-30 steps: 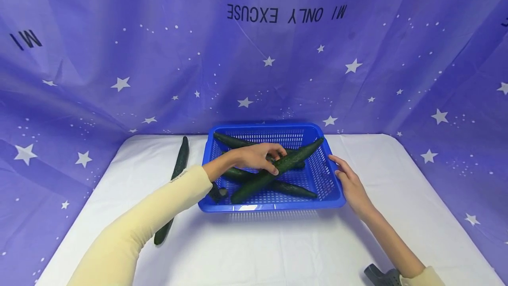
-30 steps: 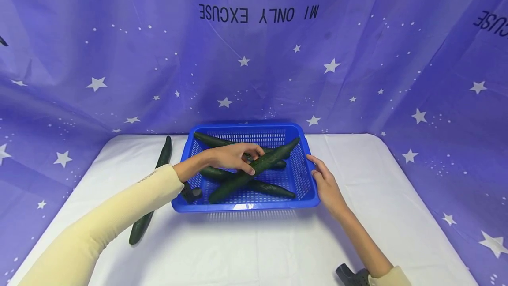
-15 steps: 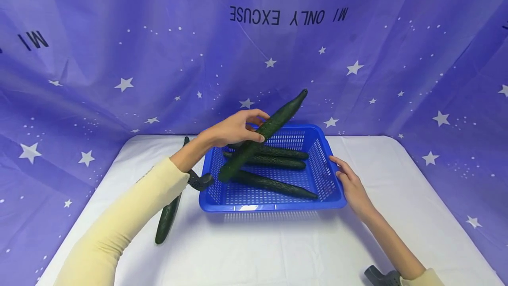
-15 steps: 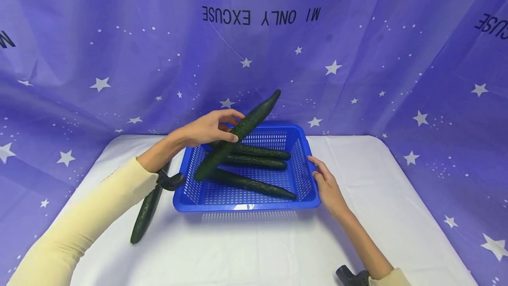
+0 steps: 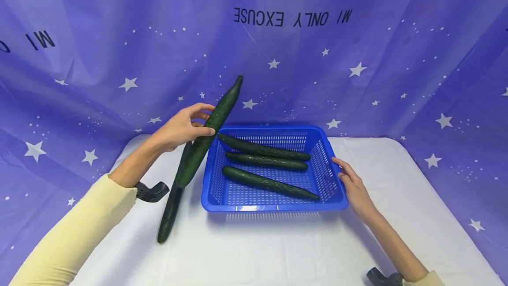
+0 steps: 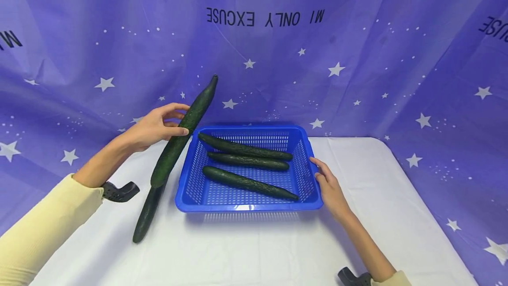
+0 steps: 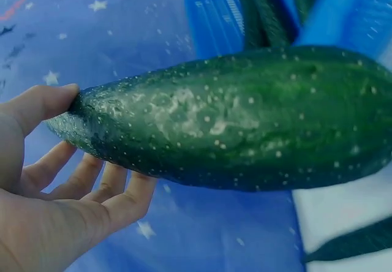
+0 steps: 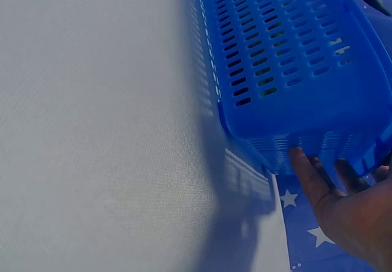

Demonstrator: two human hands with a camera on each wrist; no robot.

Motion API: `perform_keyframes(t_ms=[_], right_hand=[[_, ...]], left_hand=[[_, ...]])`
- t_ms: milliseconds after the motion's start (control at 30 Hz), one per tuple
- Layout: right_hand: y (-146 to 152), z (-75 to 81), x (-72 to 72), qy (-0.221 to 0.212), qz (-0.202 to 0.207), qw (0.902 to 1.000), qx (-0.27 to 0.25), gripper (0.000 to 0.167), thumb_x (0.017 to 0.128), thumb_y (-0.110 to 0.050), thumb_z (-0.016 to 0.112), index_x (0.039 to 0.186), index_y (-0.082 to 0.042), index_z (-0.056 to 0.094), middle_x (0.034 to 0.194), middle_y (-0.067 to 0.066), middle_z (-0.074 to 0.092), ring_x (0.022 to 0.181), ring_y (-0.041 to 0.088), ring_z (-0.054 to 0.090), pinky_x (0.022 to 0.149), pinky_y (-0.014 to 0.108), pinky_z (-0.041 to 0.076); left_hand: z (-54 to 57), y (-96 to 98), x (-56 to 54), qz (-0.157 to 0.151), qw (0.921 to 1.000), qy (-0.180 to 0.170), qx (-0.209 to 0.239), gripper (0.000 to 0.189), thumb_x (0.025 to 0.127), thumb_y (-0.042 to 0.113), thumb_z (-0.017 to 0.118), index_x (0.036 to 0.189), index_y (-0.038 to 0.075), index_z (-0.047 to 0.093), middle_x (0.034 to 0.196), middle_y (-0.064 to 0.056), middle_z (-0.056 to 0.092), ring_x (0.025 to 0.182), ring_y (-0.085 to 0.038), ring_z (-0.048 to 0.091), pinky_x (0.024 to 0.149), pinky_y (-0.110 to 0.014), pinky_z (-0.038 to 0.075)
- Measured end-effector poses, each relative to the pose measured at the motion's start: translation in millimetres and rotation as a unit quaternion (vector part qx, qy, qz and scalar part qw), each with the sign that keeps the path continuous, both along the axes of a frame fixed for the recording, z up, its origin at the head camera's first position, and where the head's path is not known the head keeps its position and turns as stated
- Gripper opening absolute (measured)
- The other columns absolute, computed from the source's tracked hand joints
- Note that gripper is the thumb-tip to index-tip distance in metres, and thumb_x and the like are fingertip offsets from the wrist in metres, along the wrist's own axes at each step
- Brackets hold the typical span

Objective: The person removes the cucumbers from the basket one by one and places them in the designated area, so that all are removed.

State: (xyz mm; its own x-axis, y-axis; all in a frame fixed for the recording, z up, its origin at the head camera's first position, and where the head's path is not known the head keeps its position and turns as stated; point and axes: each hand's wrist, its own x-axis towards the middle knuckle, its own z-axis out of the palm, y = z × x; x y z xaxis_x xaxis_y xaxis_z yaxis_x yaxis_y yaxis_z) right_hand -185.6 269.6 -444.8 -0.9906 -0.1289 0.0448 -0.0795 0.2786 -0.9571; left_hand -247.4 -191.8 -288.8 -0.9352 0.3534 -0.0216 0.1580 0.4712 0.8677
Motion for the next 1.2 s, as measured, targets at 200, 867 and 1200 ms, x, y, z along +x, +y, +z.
perform_keyframes(t_ms=[200,867,1200], right_hand=[[0.9,-0.2,0.0,0.000,0.001,1.0000,-0.002,0.048,0.109,-0.013,0.028,0.157,-0.011,0.030,0.160,0.022,0.024,0.140,0.043,0.029,0.109,0.064,0.024],[1.5,0.4,-0.4,0.000,0.002,1.0000,-0.002,0.048,0.109,-0.013,0.028,0.157,-0.011,0.030,0.159,0.023,0.024,0.139,0.045,0.031,0.109,0.065,0.025],[0.1,1.8,0.3,-0.004,0.001,1.0000,0.000,0.048,0.109,-0.013,0.028,0.157,-0.010,0.030,0.160,0.022,0.023,0.141,0.044,0.027,0.110,0.065,0.022]], left_hand=[[-16.6,-33.9,11.8,0.043,0.9988,-0.021,-0.004,0.069,0.093,0.012,0.070,0.153,0.009,0.035,0.143,-0.024,0.042,0.129,-0.041,0.048,0.086,-0.049,0.050],[-91.1,-101.7,29.9,0.118,0.9900,-0.077,0.004,0.076,0.095,0.014,0.068,0.157,0.005,0.024,0.141,-0.034,0.037,0.107,-0.035,0.059,0.081,-0.051,0.053],[-130.2,-121.8,34.0,0.134,0.9837,-0.120,0.008,0.076,0.097,0.017,0.066,0.156,0.003,0.021,0.143,-0.038,0.032,0.101,-0.025,0.061,0.077,-0.046,0.055]])
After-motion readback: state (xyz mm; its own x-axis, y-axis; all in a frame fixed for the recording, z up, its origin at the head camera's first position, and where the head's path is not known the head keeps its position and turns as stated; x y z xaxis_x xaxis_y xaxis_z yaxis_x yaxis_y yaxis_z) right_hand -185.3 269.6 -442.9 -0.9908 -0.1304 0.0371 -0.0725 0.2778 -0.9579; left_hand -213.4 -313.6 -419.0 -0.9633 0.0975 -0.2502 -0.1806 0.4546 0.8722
